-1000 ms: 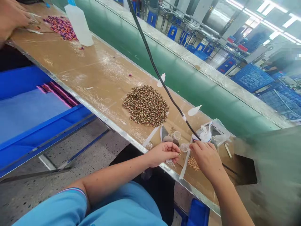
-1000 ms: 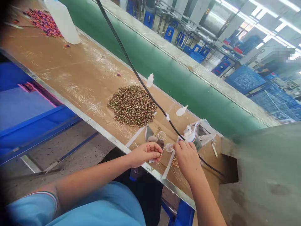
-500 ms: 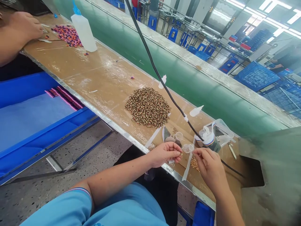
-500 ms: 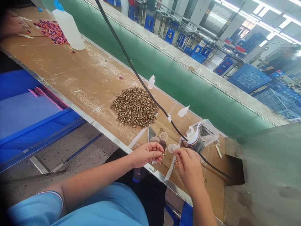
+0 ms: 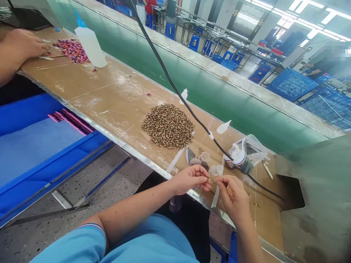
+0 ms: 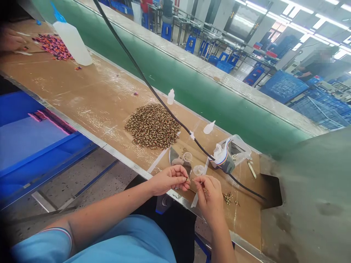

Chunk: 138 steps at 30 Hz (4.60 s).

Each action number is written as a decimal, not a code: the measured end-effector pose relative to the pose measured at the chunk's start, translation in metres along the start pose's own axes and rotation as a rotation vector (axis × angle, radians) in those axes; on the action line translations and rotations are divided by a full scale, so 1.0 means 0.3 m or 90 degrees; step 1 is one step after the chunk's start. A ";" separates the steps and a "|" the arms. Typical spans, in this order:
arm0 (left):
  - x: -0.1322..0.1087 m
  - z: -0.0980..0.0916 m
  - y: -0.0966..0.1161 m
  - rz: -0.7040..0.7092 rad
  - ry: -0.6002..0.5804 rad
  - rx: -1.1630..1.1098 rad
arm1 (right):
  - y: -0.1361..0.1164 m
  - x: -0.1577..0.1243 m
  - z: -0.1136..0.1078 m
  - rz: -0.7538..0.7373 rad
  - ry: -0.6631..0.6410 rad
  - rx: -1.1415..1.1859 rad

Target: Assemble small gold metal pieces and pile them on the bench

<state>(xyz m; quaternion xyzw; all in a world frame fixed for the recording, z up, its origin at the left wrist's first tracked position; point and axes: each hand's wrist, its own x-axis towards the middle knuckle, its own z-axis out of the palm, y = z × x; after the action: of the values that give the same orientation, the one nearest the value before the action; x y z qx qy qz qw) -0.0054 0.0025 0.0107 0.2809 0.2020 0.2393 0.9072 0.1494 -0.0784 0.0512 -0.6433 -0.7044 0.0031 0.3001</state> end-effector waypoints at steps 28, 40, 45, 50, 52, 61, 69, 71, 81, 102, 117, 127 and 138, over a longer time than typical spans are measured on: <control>-0.004 -0.004 0.013 -0.044 -0.024 0.038 | -0.012 -0.006 0.022 -0.071 -0.044 -0.006; -0.008 -0.013 0.013 -0.063 -0.010 0.064 | -0.028 -0.002 0.025 0.000 -0.066 0.056; -0.005 -0.009 0.009 -0.061 -0.004 0.066 | -0.036 -0.019 0.037 0.046 -0.015 0.082; 0.000 -0.006 0.000 -0.030 0.012 0.041 | -0.041 -0.059 0.051 0.003 0.088 0.008; 0.000 -0.006 -0.001 -0.024 0.013 0.040 | -0.041 -0.074 0.061 -0.033 0.102 -0.012; -0.003 -0.003 -0.005 -0.009 0.027 0.095 | -0.032 -0.099 0.079 -0.100 0.092 -0.002; -0.023 0.021 -0.023 0.103 0.042 0.183 | -0.056 -0.118 0.101 0.079 0.168 0.087; -0.026 0.023 -0.030 0.121 0.049 0.194 | -0.062 -0.123 0.109 0.080 0.182 0.094; -0.033 0.002 -0.069 0.175 0.054 0.309 | -0.056 -0.147 0.127 0.071 0.203 0.081; -0.032 0.005 -0.064 0.130 0.028 0.392 | 0.053 -0.237 0.037 0.231 0.194 -0.078; -0.034 0.006 -0.058 0.112 0.022 0.451 | 0.149 -0.294 0.005 0.254 0.156 -0.158; -0.034 0.006 -0.054 0.105 0.017 0.430 | 0.167 -0.254 -0.007 0.094 0.054 -0.251; -0.036 0.019 -0.042 0.084 0.029 0.388 | 0.176 -0.262 -0.001 0.156 0.045 -0.195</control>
<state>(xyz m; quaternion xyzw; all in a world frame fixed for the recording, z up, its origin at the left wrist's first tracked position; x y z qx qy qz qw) -0.0071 -0.0149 0.0100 0.5470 0.2660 0.2325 0.7589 0.1966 -0.1409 -0.0020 -0.7623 -0.6018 -0.0905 0.2205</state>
